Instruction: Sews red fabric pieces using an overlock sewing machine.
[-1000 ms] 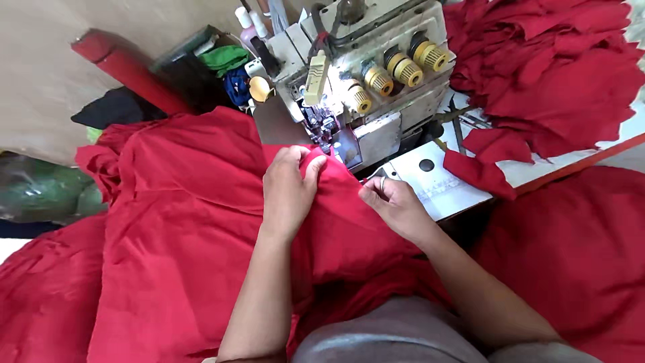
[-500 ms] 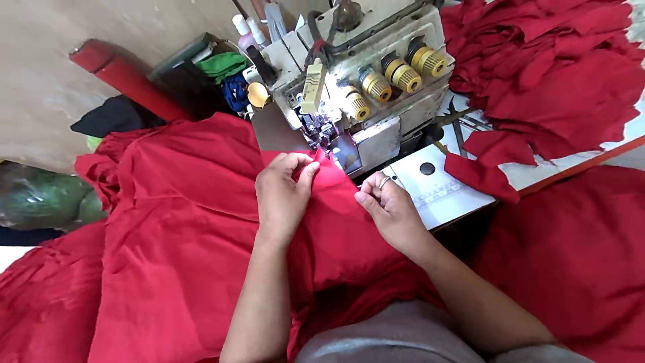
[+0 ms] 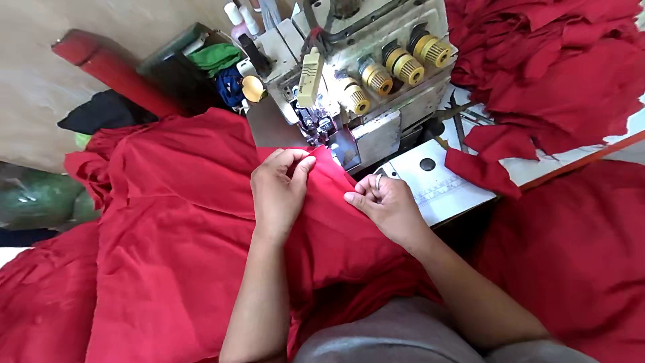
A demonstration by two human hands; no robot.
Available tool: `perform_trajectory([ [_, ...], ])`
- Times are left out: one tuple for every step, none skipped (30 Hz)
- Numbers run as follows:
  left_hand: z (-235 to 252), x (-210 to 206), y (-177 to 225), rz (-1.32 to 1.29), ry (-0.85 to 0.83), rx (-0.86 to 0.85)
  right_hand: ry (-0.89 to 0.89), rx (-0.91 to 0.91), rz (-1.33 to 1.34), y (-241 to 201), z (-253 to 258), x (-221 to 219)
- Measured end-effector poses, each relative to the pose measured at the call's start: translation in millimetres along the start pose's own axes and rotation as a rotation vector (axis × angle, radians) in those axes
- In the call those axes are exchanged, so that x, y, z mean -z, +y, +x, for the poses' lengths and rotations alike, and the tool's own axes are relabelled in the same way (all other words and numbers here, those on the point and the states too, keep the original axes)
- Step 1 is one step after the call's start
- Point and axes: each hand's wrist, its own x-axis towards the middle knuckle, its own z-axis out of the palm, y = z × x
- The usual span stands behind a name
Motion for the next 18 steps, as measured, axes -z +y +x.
perform_trajectory([
  [0.4, 0.0, -0.5, 0.006, -0.002, -0.007, -0.017, 0.007, 0.017, 1.3, 1.4, 0.4],
  [0.3, 0.8, -1.6, -0.001, -0.007, -0.014, -0.035, 0.017, 0.052, 2.4, 1.9, 0.8],
  [0.1, 1.9, -2.9, -0.019, -0.013, -0.018, -0.049, 0.022, 0.098, 3.1, 1.9, 1.2],
  [-0.2, 3.2, -3.6, -0.041, -0.019, -0.015, -0.059, 0.026, 0.147, 3.2, 1.8, 1.3],
  [-0.4, 4.3, -3.8, -0.059, -0.023, -0.008, -0.057, 0.028, 0.186, 2.9, 1.7, 1.2],
  [-0.7, 5.0, -3.4, -0.069, -0.026, 0.004, -0.047, 0.025, 0.214, 1.7, 1.8, 0.8],
  [-0.9, 5.3, -2.7, -0.069, -0.028, 0.015, -0.034, 0.021, 0.226, -0.1, 2.0, 0.8],
  [-0.8, 4.8, -2.1, -0.06, -0.025, 0.025, -0.023, 0.014, 0.217, -2.1, 2.3, 1.4],
  [-0.8, 4.3, -1.6, -0.05, -0.028, 0.033, -0.013, 0.011, 0.194, -3.3, 2.7, 2.2],
  [-0.7, 3.6, -1.9, -0.039, -0.029, 0.036, 0.003, 0.019, 0.158, -3.5, 3.2, 2.7],
  [-0.7, 3.3, -2.3, -0.031, -0.033, 0.034, 0.015, 0.027, 0.12, -3.3, 3.4, 3.1],
  [-1.0, 3.4, -2.7, -0.023, -0.038, 0.032, 0.017, 0.035, 0.084, -2.8, 3.4, 3.6],
  [-1.4, 3.9, -3.5, -0.016, -0.044, 0.03, 0.014, 0.044, 0.056, -2.1, 3.1, 3.7],
  [-1.7, 4.3, -4.6, -0.013, -0.049, 0.028, 0.019, 0.065, 0.03, -0.8, 2.5, 3.4],
  [-1.9, 4.8, -5.8, -0.017, -0.053, 0.027, 0.041, 0.1, -0.013, 0.9, 1.8, 2.7],
  [-1.9, 5.6, -6.4, -0.023, -0.059, 0.031, 0.061, 0.14, -0.073, 2.8, 1.2, 1.9],
  [-1.6, 6.5, -6.5, -0.034, -0.067, 0.037, 0.073, 0.176, -0.111, 4.8, 1.9, 0.6],
  [-1.1, 7.3, -6.1, -0.043, -0.076, 0.052, 0.068, 0.191, -0.123, 6.4, 4.0, 0.1],
])
